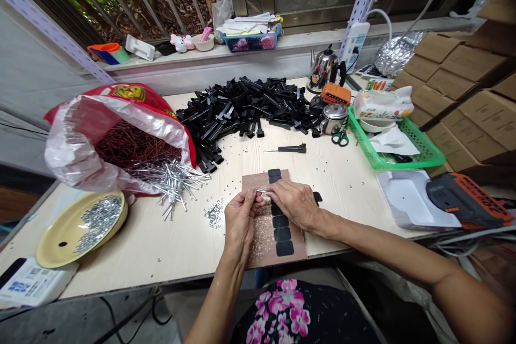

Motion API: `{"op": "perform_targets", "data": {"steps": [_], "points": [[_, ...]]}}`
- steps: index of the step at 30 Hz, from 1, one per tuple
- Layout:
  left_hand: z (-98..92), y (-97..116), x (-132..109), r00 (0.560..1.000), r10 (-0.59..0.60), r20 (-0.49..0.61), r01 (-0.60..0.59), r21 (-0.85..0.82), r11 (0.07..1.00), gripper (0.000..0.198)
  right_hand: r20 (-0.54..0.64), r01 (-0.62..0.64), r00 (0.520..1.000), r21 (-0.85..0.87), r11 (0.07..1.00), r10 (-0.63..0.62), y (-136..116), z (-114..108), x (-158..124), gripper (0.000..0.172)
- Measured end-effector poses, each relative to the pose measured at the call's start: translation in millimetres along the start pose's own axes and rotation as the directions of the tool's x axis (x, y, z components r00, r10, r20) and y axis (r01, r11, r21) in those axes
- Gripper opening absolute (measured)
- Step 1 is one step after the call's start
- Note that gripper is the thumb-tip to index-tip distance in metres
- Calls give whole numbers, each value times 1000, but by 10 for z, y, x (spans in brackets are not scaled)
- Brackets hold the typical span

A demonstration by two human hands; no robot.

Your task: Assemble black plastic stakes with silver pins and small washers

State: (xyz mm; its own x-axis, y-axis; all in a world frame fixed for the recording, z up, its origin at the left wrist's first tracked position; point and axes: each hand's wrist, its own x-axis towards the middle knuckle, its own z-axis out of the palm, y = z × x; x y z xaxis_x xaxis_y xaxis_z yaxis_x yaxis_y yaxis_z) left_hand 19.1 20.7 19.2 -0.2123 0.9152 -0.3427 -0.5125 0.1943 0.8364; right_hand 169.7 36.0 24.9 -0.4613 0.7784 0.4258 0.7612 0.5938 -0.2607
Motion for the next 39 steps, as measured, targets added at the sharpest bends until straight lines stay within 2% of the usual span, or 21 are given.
{"op": "perform_targets", "data": {"steps": [5, 9, 15, 20, 24, 27, 31, 37, 39], "points": [[-27, -10, 20, 999, -36, -15, 36, -3, 999, 33, -64, 58, 996, -78, 995, -63, 17, 75, -2, 25], [-40, -13, 19, 998, -64, -5, 64, -5, 998, 33, -60, 45, 997, -65, 997, -49, 23, 91, 9, 25], [-63, -27, 32, 998, -69, -5, 69, 4, 998, 31, -74, 98, 991, -135, 986, -109, 56, 106, -6, 24], [-57, -14, 31, 996, -84, 14, 84, 9, 996, 32, -62, 89, 994, -28, 996, -90, 68, 123, -11, 27], [-44, 11, 15, 994, -109, 21, 109, 27, 994, 34, 28, 41, 999, 40, 998, -42, 69, 85, 1, 31], [-48, 9, 20, 993, -113, 29, 112, 34, 993, 33, 105, -35, 994, 166, 985, 17, 83, 57, 9, 26], [-55, 6, 42, 994, -104, 38, 103, 48, 994, 33, 137, -42, 991, 309, 950, -1, 108, 36, 10, 24], [-66, 45, 24, 978, -199, 63, 185, 187, 965, 35, 142, -50, 990, 422, 905, -11, 219, 6, -8, 19], [-81, 42, 4, 983, -170, 69, 149, 246, 958, 40, 131, -77, 991, 420, 904, 24, 345, 5, 13, 17]]}}
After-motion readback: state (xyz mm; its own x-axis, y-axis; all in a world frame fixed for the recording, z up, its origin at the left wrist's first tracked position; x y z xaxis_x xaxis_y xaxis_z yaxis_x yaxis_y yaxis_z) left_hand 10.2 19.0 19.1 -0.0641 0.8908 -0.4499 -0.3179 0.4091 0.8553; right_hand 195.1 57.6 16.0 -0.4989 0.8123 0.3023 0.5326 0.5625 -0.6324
